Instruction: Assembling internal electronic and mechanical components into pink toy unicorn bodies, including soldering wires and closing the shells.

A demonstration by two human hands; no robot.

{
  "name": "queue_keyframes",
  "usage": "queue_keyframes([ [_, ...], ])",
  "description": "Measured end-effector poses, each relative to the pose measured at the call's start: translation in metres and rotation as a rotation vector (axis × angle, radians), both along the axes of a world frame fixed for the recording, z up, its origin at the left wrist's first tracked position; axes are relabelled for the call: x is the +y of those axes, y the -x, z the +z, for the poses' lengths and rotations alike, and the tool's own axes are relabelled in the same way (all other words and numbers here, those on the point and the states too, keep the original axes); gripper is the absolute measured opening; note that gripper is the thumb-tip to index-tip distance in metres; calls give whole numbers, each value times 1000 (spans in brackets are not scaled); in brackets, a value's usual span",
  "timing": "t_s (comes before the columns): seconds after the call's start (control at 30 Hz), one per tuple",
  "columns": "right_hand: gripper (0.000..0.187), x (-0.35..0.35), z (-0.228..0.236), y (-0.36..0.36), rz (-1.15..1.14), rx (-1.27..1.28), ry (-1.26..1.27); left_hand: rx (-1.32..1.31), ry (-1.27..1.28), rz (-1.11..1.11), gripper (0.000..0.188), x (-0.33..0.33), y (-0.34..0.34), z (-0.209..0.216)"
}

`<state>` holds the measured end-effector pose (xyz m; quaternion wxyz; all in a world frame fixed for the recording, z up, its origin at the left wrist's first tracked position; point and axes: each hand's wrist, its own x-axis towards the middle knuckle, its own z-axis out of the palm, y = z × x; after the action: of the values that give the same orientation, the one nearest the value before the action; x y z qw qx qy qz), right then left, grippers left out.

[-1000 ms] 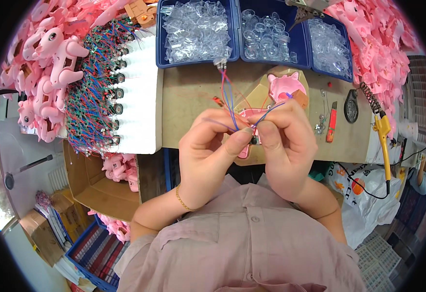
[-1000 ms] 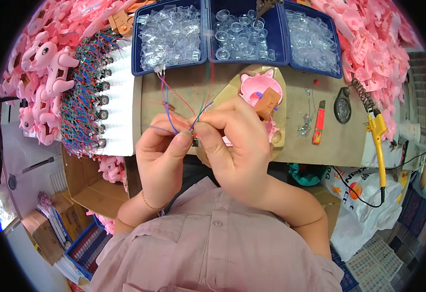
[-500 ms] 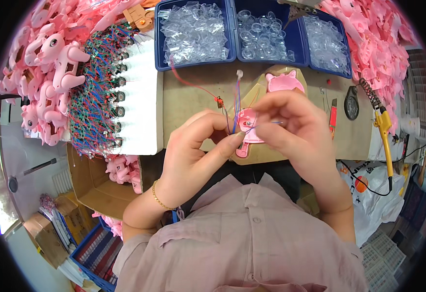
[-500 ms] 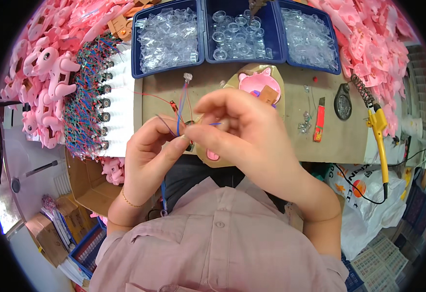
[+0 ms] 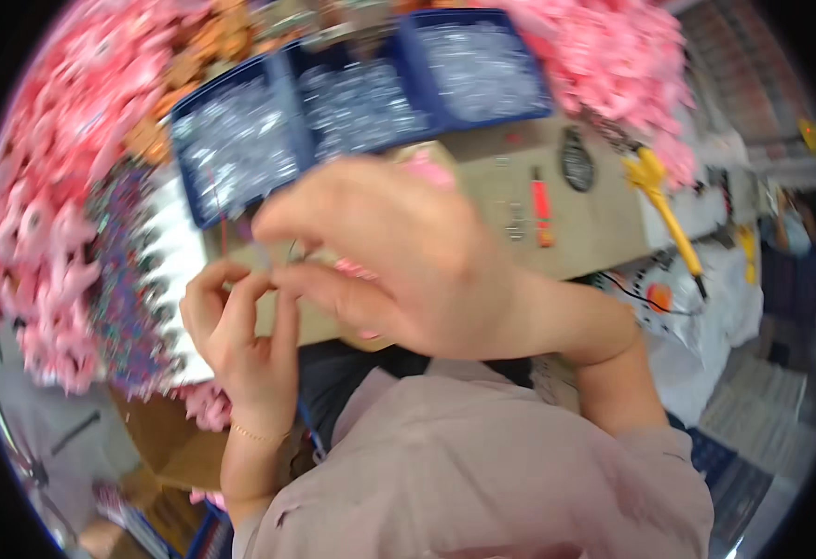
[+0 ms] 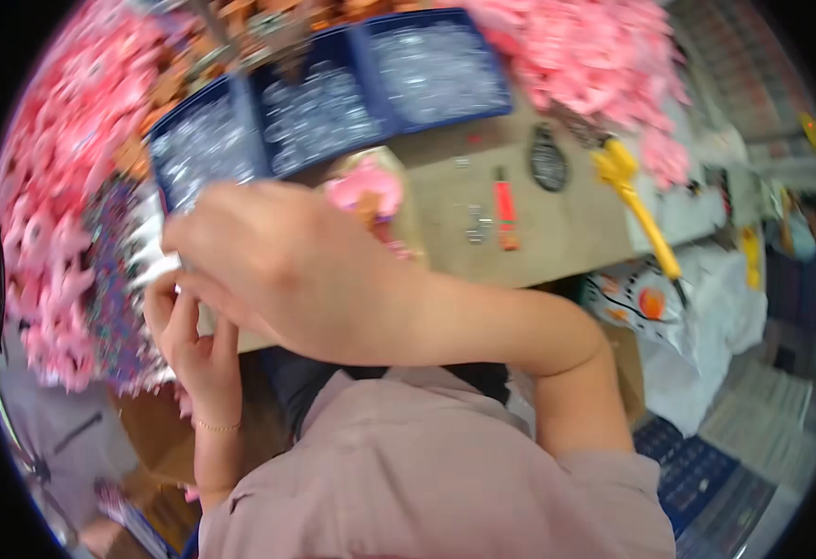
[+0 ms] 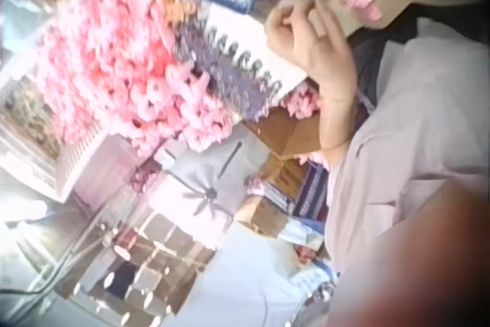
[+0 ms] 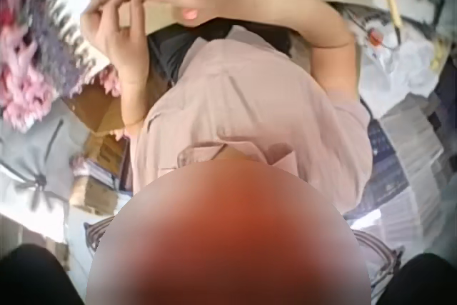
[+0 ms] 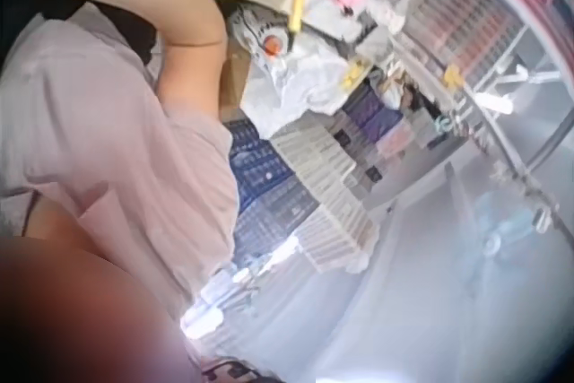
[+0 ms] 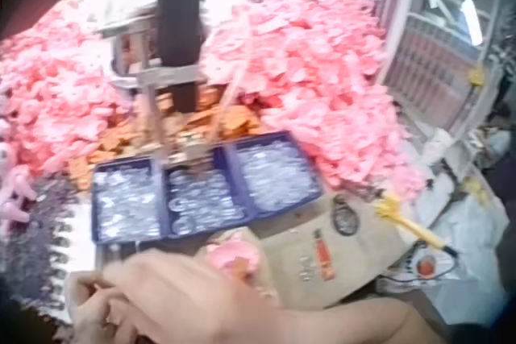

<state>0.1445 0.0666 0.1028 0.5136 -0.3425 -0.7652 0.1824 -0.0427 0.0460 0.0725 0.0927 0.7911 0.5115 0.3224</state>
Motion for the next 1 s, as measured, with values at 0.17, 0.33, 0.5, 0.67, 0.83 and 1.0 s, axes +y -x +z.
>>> queue_keyframes([
  [0.17,9,-91,-39,-84,-354,17,562,-129,228,-139,13,-5,6,-34],
  [0.33,38,-141,-81,-220,-1036,508,628,-206,408,-282,14,3,-6,-30],
  [0.5,47,-103,-54,-270,-888,12,358,-67,204,-444,15,5,-13,-30],
  [0.67,41,-86,-37,-250,-906,-406,344,-82,107,-414,19,-17,-24,-49],
  [0.83,45,-144,-36,-191,-1096,4,183,-111,18,-271,19,-33,-47,-69],
  [1.0,79,-193,-62,-131,-672,485,373,-292,165,-164,15,-39,-46,-75],
])
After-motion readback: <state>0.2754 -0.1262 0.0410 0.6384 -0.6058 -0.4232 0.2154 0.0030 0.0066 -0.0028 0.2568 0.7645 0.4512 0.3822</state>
